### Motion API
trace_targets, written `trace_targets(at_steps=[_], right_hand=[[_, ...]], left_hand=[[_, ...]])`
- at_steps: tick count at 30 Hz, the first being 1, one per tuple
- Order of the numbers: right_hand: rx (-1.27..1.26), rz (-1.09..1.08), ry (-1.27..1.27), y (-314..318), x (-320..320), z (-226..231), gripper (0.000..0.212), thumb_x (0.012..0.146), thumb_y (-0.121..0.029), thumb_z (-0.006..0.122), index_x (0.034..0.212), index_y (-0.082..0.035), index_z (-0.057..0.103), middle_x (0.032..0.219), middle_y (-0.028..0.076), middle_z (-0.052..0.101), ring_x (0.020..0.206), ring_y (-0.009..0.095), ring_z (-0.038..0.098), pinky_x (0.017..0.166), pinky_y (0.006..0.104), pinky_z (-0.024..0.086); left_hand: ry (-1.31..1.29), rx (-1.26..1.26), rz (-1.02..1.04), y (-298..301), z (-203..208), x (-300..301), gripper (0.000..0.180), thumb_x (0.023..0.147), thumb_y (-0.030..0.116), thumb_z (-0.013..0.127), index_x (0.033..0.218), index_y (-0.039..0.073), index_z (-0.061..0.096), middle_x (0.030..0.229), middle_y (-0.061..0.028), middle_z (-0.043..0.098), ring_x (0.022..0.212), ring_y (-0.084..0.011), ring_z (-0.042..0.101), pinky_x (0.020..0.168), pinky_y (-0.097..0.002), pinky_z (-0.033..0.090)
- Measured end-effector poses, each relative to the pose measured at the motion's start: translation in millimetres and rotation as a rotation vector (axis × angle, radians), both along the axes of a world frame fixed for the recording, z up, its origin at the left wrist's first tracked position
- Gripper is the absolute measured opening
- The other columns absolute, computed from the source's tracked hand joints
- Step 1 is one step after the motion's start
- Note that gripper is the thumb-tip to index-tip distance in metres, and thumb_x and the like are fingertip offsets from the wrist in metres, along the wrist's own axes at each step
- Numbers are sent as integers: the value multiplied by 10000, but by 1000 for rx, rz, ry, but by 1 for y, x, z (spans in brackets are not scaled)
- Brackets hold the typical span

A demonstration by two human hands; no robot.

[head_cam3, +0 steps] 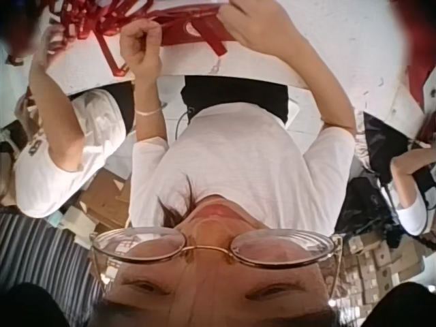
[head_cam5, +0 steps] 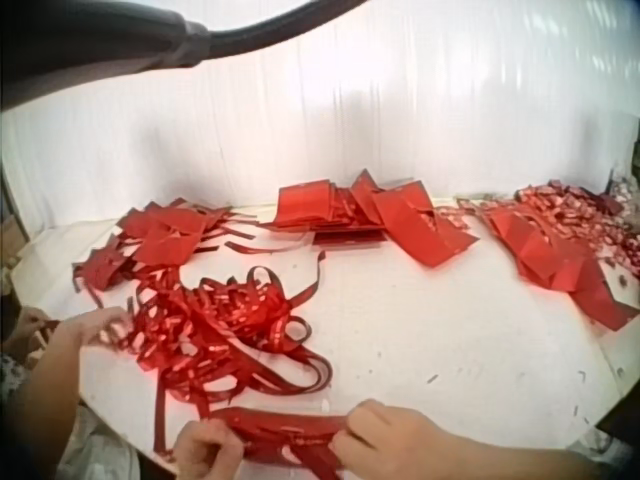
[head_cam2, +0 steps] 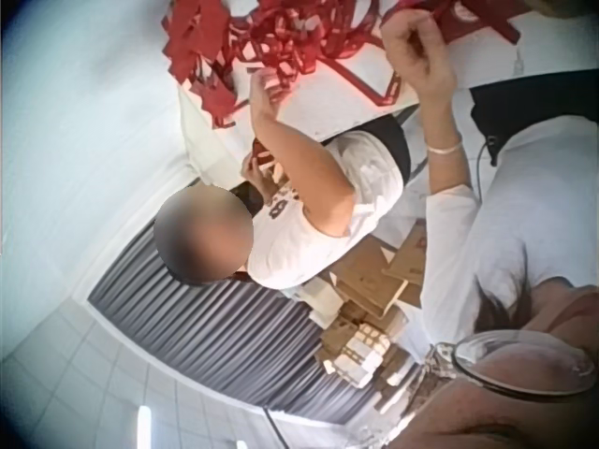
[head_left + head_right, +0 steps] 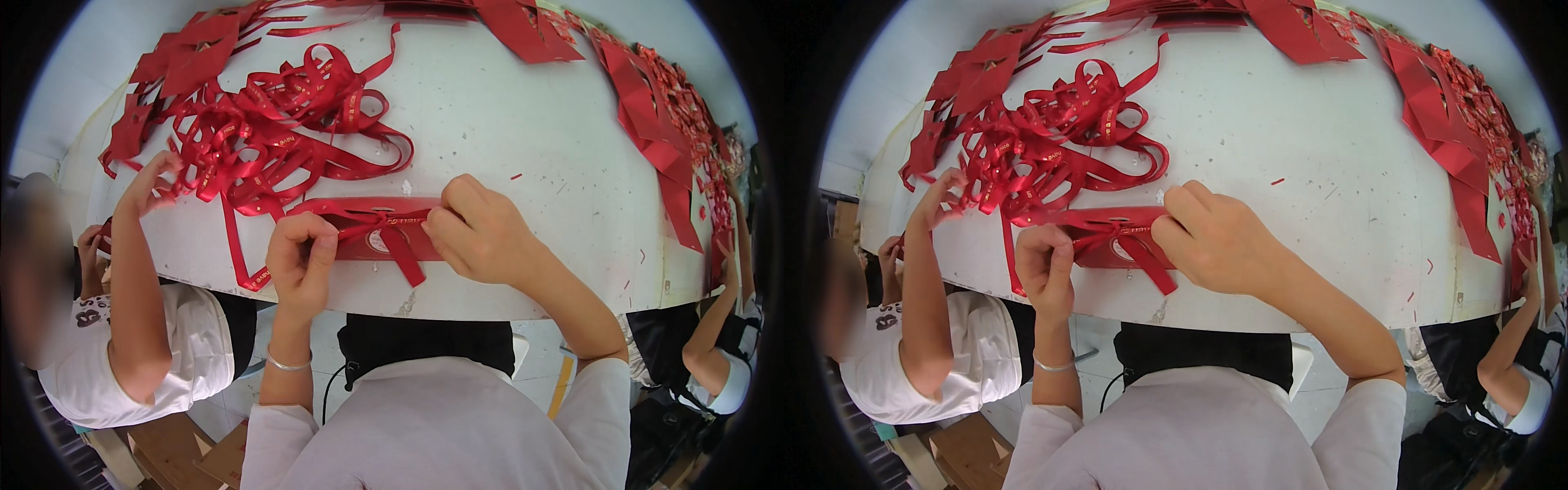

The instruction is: The person assembles small red gift boxes by folding the paper, inserting a small item, and tying a red ribbon around each box. The process is repeated multiple times with consistent hand movements and placement of finished boxes on the table.

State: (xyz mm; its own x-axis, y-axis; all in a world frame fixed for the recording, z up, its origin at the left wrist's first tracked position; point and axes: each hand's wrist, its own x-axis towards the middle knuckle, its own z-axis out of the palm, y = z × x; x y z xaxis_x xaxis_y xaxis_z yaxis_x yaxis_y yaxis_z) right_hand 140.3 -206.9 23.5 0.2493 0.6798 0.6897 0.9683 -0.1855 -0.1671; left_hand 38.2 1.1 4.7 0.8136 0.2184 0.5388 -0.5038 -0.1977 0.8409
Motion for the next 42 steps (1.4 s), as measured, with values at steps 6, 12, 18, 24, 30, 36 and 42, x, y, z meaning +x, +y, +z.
trace_targets(at_steps=[6, 12, 18, 24, 30, 36, 42], right_hand=[[-34, -59, -156, -5, -7, -1, 197, 630, -114, 666, 772, -57, 541, 796, 85, 482, 730, 204, 513, 619, 314, 486], [154, -138, -225, 12, -23, 21, 339, 695, -253, 655, 979, -67, 644, 978, 124, 586, 890, 264, 564, 849, 417, 483], [8, -70, -370, 31, -18, -7, 274, 680, -130, 629, 928, -21, 664, 997, 116, 619, 855, 252, 599, 755, 350, 513], [39, 53, 0, 22, -10, -4, 312, 753, -132, 653, 1030, 5, 609, 1076, 141, 607, 921, 296, 600, 791, 384, 507], [61, -111, 501, -22, -6, 49, 511, 782, -205, 708, 1214, -8, 522, 1182, 192, 554, 1093, 358, 533, 932, 399, 426], [-365, -208, 205, 16, -34, 21, 455, 782, -176, 679, 1190, -27, 543, 1118, 178, 577, 1027, 349, 552, 957, 451, 405], [-199, 150, 862, -13, -1, 58, 596, 767, -194, 702, 1291, -25, 473, 1243, 178, 514, 1134, 327, 496, 998, 435, 359]], left_hand=[[116, 376, 291, -8, -10, -23, 208, 811, 108, 684, 963, 40, 562, 965, -74, 583, 799, -174, 543, 714, -282, 434], [-38, 889, 598, -21, 34, -24, 440, 718, 285, 758, 1098, 121, 609, 1373, -217, 386, 1269, -405, 324, 1048, -556, 207], [-268, 1012, 558, -12, -5, -6, 223, 705, 82, 726, 917, 96, 662, 1000, -15, 651, 944, -225, 569, 898, -432, 353], [119, 534, 379, -20, -11, -17, 129, 743, 143, 713, 821, 71, 640, 740, -8, 629, 638, -176, 534, 653, -289, 380], [82, 120, 453, 32, -11, -34, 527, 847, 345, 611, 1218, -2, 470, 1239, -127, 497, 1073, -228, 495, 911, -360, 387], [367, 95, 73, 6, -10, -19, 492, 817, 161, 654, 1252, 38, 460, 1262, -110, 486, 1133, -227, 477, 963, -336, 377], [310, -26, -91, 21, -12, -2, 391, 898, 249, 576, 1210, 25, 498, 1225, -116, 515, 1136, -215, 484, 972, -323, 367]])
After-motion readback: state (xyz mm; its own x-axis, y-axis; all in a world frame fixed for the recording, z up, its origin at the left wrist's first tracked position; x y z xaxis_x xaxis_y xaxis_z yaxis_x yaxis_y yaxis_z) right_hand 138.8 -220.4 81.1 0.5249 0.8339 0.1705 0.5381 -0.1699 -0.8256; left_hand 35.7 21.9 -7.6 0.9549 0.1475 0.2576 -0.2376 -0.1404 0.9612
